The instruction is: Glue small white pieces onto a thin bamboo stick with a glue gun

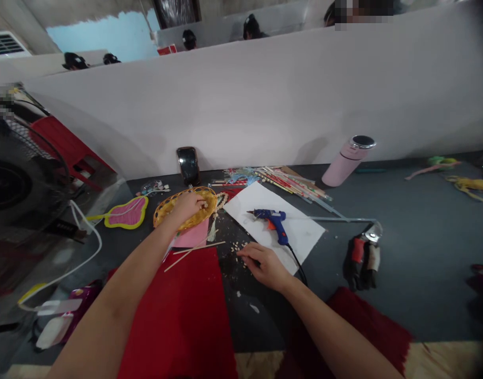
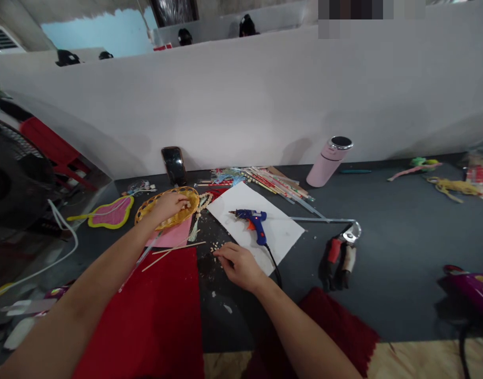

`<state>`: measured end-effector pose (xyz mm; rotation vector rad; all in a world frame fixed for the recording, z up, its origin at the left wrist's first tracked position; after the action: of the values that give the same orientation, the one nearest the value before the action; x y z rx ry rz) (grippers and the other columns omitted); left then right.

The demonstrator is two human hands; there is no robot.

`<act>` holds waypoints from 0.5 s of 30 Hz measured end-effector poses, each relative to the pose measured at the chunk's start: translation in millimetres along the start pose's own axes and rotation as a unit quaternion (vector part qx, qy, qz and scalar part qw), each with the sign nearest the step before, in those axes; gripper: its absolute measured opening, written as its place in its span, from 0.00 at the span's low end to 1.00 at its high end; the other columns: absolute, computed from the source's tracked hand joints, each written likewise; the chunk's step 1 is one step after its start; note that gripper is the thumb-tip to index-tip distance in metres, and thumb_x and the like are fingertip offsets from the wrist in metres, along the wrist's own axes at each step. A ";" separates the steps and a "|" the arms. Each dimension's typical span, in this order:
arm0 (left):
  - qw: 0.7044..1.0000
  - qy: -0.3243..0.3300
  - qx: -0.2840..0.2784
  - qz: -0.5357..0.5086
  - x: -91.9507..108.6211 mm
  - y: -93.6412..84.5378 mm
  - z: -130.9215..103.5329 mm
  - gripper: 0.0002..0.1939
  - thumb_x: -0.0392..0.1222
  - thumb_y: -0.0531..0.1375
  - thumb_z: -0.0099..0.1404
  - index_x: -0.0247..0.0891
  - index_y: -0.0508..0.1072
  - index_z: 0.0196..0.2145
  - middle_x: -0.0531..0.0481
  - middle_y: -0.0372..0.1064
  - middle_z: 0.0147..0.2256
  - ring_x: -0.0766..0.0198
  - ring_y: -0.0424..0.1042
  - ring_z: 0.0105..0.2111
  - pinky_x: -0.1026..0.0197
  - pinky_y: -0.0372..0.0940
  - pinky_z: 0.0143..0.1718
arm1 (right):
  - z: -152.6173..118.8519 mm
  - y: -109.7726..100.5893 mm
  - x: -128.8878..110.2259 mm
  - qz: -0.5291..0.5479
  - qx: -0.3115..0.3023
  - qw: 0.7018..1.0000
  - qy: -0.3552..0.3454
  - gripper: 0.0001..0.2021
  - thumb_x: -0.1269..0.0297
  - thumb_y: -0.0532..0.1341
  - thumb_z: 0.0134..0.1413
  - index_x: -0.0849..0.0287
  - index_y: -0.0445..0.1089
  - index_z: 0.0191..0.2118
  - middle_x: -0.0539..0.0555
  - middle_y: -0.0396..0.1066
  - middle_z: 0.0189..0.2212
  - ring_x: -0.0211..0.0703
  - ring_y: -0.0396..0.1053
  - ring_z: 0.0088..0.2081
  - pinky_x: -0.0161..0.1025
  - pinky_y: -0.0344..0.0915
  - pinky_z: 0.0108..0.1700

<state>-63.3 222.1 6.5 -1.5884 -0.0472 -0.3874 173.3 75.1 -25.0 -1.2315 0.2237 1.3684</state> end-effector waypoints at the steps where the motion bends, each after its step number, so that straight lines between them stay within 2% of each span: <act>1: 1.000 0.003 0.008 0.005 0.5 -0.4 -0.5 0.14 0.40 0.53 0.59 0.41 0.77 0.37 0.44 0.74 0.39 0.56 0.68 0.40 0.58 0.57 0.43 | -0.1 -0.1 0.2 0.000 0.000 1.000 0.000 0.11 0.72 0.53 0.57 0.58 0.70 0.41 0.56 0.71 0.35 0.39 0.70 0.36 0.36 0.68 0.37; 6: 0.999 0.023 0.019 0.019 2.3 1.0 -3.3 0.16 0.37 0.51 0.60 0.41 0.76 0.41 0.46 0.73 0.43 0.56 0.68 0.43 0.57 0.57 0.46 | -1.0 1.0 2.5 0.000 -0.004 1.000 0.004 0.11 0.73 0.53 0.56 0.58 0.69 0.41 0.56 0.70 0.35 0.39 0.69 0.36 0.36 0.68 0.37; 11: 0.999 0.030 0.020 0.001 5.6 -0.7 -4.5 0.16 0.35 0.51 0.59 0.39 0.77 0.39 0.44 0.73 0.41 0.54 0.69 0.42 0.56 0.58 0.45 | -1.2 1.5 2.7 -0.002 -0.006 1.000 0.008 0.11 0.72 0.53 0.57 0.58 0.69 0.41 0.56 0.70 0.35 0.39 0.69 0.36 0.36 0.67 0.38; 15: 0.997 0.027 0.074 -0.017 12.5 -12.8 -14.4 0.17 0.35 0.50 0.61 0.37 0.74 0.44 0.42 0.71 0.44 0.54 0.67 0.45 0.56 0.57 0.47 | -1.5 -0.4 1.9 0.008 0.007 1.000 0.006 0.10 0.72 0.53 0.57 0.58 0.69 0.41 0.56 0.70 0.35 0.39 0.69 0.36 0.37 0.67 0.39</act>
<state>-58.0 206.3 22.3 -1.4312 -0.0591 -0.4436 175.0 75.3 -26.8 -1.2285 0.2503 1.3714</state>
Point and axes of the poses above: each hand's wrist, its own z-axis towards the middle knuckle, its own y-axis out of the palm, x = y × z, the point moved 5 cm from there along z, towards the middle knuckle
